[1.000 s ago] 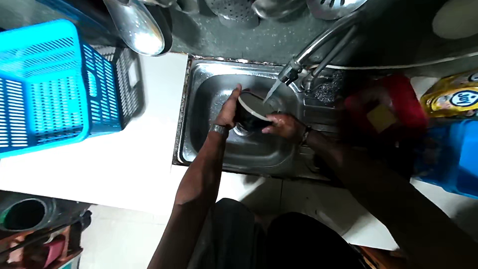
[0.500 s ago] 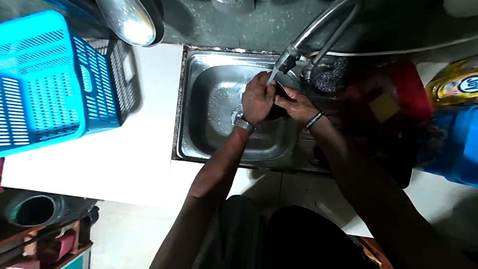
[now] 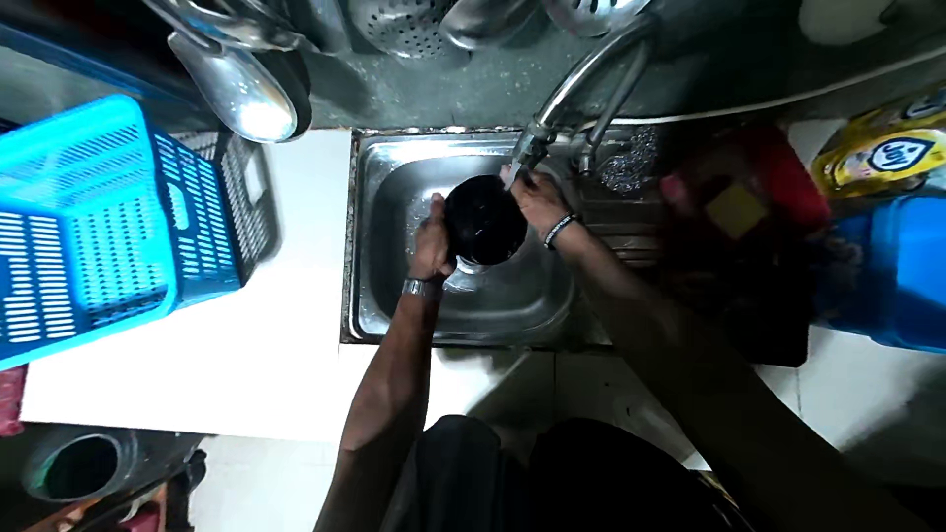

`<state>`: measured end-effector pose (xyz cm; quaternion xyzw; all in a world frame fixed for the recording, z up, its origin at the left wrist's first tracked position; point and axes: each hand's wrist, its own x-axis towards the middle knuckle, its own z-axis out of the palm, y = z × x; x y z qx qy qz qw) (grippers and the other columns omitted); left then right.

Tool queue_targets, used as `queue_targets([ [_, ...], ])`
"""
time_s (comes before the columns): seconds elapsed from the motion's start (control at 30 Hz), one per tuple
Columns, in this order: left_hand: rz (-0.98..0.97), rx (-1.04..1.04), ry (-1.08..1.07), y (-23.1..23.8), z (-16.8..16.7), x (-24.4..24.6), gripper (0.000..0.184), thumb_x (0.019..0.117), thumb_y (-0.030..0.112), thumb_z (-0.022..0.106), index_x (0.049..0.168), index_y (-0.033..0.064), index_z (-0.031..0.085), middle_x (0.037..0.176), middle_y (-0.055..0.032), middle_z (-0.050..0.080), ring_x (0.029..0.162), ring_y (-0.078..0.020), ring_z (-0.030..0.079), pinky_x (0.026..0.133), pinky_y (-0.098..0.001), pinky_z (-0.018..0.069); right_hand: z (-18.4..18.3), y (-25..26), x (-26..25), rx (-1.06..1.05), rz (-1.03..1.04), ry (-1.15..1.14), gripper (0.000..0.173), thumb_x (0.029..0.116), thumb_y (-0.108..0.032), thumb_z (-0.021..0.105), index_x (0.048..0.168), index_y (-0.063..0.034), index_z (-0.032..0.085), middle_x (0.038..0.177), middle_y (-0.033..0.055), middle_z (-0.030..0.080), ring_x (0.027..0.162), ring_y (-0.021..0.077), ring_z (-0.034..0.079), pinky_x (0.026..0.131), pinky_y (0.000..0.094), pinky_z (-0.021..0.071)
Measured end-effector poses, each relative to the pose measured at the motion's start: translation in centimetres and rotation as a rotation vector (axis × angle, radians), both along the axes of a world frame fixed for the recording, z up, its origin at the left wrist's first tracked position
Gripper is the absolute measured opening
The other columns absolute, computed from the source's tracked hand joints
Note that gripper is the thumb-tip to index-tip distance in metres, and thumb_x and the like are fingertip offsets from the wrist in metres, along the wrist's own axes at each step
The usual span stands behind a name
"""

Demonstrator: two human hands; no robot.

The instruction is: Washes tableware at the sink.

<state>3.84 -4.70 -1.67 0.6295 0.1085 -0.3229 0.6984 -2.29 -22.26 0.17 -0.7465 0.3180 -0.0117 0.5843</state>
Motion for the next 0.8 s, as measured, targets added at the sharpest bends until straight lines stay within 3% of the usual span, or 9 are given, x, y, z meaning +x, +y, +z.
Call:
queue_targets([
  [0.1, 0.135, -0.247, 0.280, 0.3, -0.8, -1.4, 0.062, 0.1074, 0.060, 0.024, 0.135, 0.0150, 0.056, 0.119, -0.0102, 0.070, 0.107, -0.0255, 0.068, 0.087, -0.0523, 0.0572, 0.8, 0.6, 0.8, -0.019, 0.056, 0.030, 0.040, 0.1099, -0.033, 0.048, 0.124, -0.0010, 0.068, 0.122, 0.0189, 0.068, 0.119, 0.0281, 0.062, 0.106, 0.0494, 0.0464],
  [0.17, 0.096, -0.297, 0.398, -0.1, -0.4, -2.2, 0.069, 0.1034, 0.068, 0.015, 0.132, 0.0206, 0.056, 0.116, -0.0096, 0.069, 0.101, -0.0273, 0.068, 0.076, -0.0520, 0.0577, 1.4, 0.3, 0.4, -0.152, 0.060, 0.013, 0.038, 0.1102, -0.023, 0.042, 0.127, -0.0037, 0.069, 0.123, 0.0184, 0.070, 0.120, 0.0292, 0.064, 0.106, 0.0497, 0.0476],
  [0.23, 0.064, -0.329, 0.430, -0.8, 0.5, -2.5, 0.069, 0.1026, 0.070, 0.015, 0.130, 0.0213, 0.056, 0.114, -0.0080, 0.069, 0.099, -0.0255, 0.067, 0.075, -0.0484, 0.0572, 2.3, -0.7, -0.5, -0.265, 0.029, -0.002, 0.037, 0.1094, -0.023, 0.043, 0.115, 0.0006, 0.071, 0.109, 0.0210, 0.070, 0.107, 0.0317, 0.066, 0.097, 0.0526, 0.0494],
  [0.27, 0.050, -0.365, 0.424, -1.1, 1.0, -2.5, 0.067, 0.1040, 0.068, 0.016, 0.132, 0.0206, 0.056, 0.116, -0.0071, 0.069, 0.104, -0.0241, 0.067, 0.081, -0.0477, 0.0575, 2.5, -1.5, -1.2, -0.320, 0.020, -0.014, 0.039, 0.1096, -0.025, 0.044, 0.111, 0.0031, 0.070, 0.105, 0.0222, 0.070, 0.104, 0.0326, 0.066, 0.096, 0.0533, 0.0493],
  [0.33, 0.009, -0.401, 0.361, -1.9, 2.1, -2.3, 0.062, 0.1072, 0.061, 0.021, 0.135, 0.0168, 0.055, 0.119, -0.0084, 0.069, 0.109, -0.0236, 0.067, 0.089, -0.0470, 0.0574, 2.9, -2.9, -2.8, -0.420, 0.027, 0.004, 0.040, 0.1098, -0.028, 0.046, 0.114, 0.0026, 0.072, 0.110, 0.0228, 0.071, 0.109, 0.0334, 0.067, 0.102, 0.0527, 0.0483],
  [0.4, -0.033, -0.340, 0.239, -3.1, 3.6, -2.0, 0.055, 0.1097, 0.053, 0.028, 0.134, 0.0120, 0.056, 0.114, -0.0100, 0.070, 0.103, -0.0231, 0.069, 0.087, -0.0455, 0.0592, 2.9, -3.7, -3.9, -0.531, 0.066, 0.080, 0.035, 0.1084, -0.025, 0.049, 0.123, -0.0050, 0.072, 0.119, 0.0193, 0.072, 0.116, 0.0339, 0.067, 0.105, 0.0548, 0.0473],
  [0.47, -0.128, -0.249, 0.042, -4.0, 4.5, -1.5, 0.047, 0.1117, 0.044, 0.034, 0.132, 0.0082, 0.056, 0.109, -0.0110, 0.070, 0.098, -0.0226, 0.070, 0.085, -0.0446, 0.0602, 2.5, -4.2, -4.0, -0.700, 0.148, 0.209, 0.032, 0.1039, -0.022, 0.055, 0.131, -0.0124, 0.069, 0.130, 0.0185, 0.067, 0.118, 0.0399, 0.065, 0.099, 0.0630, 0.0494],
  [0.6, -0.311, -0.015, -0.326, -4.6, 5.7, -1.1, 0.028, 0.1108, 0.030, 0.045, 0.102, 0.0084, 0.059, 0.087, -0.0050, 0.063, 0.079, -0.0157, 0.065, 0.074, -0.0375, 0.0580, 2.0, -4.3, -2.9, -0.838, 0.351, 0.407, 0.027, 0.1013, -0.015, 0.055, 0.120, -0.0046, 0.072, 0.137, 0.0245, 0.058, 0.117, 0.0470, 0.062, 0.091, 0.0678, 0.0504],
  [0.8, -0.348, 0.012, -0.451, -2.2, 5.3, -1.6, 0.022, 0.1095, 0.022, 0.048, 0.101, 0.0073, 0.062, 0.085, -0.0025, 0.063, 0.078, -0.0118, 0.063, 0.076, -0.0337, 0.0561, 3.1, -5.8, -3.1, -0.899, 0.322, 0.411, 0.032, 0.1056, -0.017, 0.051, 0.131, -0.0037, 0.064, 0.136, 0.0279, 0.059, 0.111, 0.0520, 0.064, 0.087, 0.0704, 0.0503],
])
